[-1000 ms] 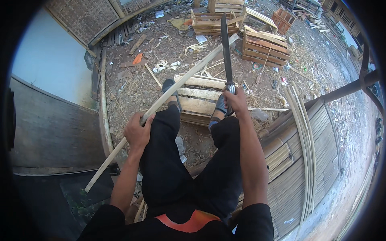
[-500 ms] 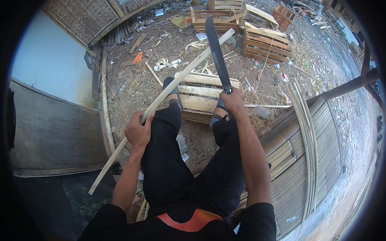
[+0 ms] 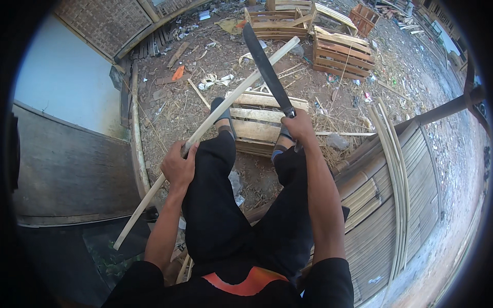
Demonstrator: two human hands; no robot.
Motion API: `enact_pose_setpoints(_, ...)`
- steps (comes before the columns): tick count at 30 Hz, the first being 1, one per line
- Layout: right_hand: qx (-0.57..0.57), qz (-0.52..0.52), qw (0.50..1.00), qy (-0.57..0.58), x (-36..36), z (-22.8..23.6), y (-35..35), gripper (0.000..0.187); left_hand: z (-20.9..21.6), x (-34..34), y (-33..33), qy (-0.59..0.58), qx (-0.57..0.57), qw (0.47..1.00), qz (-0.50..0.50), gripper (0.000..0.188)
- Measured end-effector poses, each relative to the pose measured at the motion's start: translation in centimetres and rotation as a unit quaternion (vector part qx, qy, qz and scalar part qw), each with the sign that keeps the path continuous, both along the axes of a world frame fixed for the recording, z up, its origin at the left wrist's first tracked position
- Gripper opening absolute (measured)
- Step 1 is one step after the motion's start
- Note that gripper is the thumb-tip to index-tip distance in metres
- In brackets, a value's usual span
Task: The person shapes a long strip of bamboo using a large blade, repeatedly shaving off thin layers and checking the flexibility of the strip by bending it.
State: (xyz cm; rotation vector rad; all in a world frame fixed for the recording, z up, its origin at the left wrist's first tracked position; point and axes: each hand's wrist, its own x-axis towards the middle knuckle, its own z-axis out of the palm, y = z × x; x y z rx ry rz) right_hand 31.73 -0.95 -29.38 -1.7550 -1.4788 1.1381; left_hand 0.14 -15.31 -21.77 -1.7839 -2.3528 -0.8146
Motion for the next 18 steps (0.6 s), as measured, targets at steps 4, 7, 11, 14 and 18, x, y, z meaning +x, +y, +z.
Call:
enact_pose_setpoints(4,-0.012,-0.003,1.0,-0.007,-1.7,1.0,-1.0,0.023,-0.1,0.1,-0.2,0.002,0.011,1.0,-0.011,0.034)
enact_pose_setpoints(7,0.018,0.013,0.999,-0.031,-0.8,0.6,-0.6,0.023,0.2,-0.1,-0.1,-0.002,0.0,1.0,0.006,0.033)
enact_pose_setpoints(11,0.012,-0.018,1.0,0.003,-0.2,-0.5,0.0,0.023,0.1,0.3,0.1,0.018,0.004,1.0,-0.014,0.032)
enact_pose_setpoints(14,0.002,-0.005,1.0,-0.027,-1.7,1.5,-1.1,0.022,0.4,0.2,-0.2,0.007,0.001,1.0,-0.013,0.032)
enact_pose_setpoints(18,-0.016,-0.03,0.999,0.034,-0.4,0.2,0.1,0.023,0.0,0.3,0.1,0.007,0.022,0.999,-0.042,0.033)
